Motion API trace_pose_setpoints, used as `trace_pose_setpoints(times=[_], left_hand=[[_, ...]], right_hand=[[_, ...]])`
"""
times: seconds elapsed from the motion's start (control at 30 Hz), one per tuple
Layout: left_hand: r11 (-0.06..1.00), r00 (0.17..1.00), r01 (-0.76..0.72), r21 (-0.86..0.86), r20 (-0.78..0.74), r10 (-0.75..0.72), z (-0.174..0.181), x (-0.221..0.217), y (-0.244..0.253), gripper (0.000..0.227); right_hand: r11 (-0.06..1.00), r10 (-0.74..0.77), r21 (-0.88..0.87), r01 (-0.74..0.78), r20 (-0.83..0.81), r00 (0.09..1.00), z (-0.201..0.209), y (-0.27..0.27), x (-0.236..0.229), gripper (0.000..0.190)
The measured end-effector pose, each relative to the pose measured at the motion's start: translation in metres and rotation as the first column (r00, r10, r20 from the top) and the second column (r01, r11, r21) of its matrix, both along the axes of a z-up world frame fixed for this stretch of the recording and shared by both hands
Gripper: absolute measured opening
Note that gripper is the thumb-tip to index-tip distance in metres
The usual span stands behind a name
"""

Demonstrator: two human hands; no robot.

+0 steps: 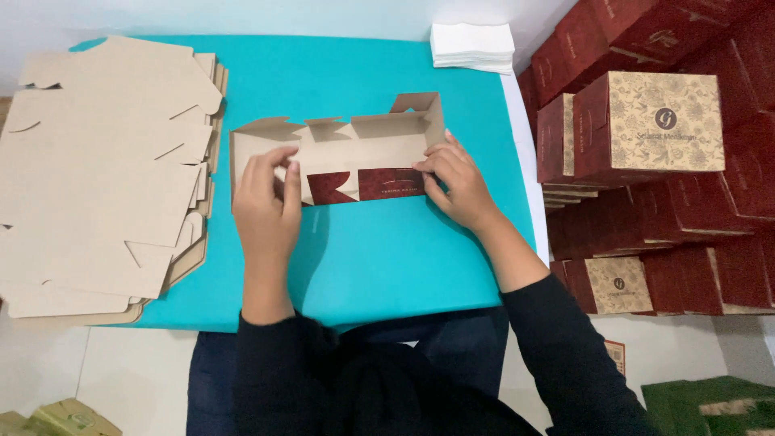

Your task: The person assembles a flat cardboard piece into a box by folding the sides and tucking the flaps. They then place a white tissue paper inside the box and close the lid.

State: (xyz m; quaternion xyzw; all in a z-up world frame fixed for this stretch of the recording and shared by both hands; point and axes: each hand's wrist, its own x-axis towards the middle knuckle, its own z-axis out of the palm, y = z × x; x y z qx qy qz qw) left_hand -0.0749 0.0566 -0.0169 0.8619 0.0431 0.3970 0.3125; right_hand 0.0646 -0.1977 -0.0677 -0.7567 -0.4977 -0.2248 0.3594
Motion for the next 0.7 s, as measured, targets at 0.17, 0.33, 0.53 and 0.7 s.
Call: trace_pose_setpoints(times=[0.17,0.33,0.53,0.7], left_hand=[[0.976,0.955,-0.160,-0.145,-0.271,0.116,-0.011,-0.039,-0.037,0.021],[0.946,0.808,-0.159,-0.284,-0.588,-0.041,-0.008,-0.029,-0.048,0.048],[0.982,0.790,-0.177,0.063,-0.587,0.180,-0.036,-0.009,-0.032,0.028],[0.989,0.911,-0.124,0.080,-0.385,0.145,-0.019,-0.007,-0.042,0.013]], right_hand=[[0.981,-0.160,-0.073,0.180,0.220,0.962,0.015,-0.005,-0.009,0.014],[0.932,-0.271,-0.136,0.336,0.354,0.895,0.021,-0.005,-0.018,0.008],[0.919,-0.331,-0.235,0.318,-0.017,0.944,0.017,-0.002,-0.024,0.019],[0.976,-0.212,-0.111,0.187,-0.284,0.935,0.009,-0.008,-0.014,0.017]])
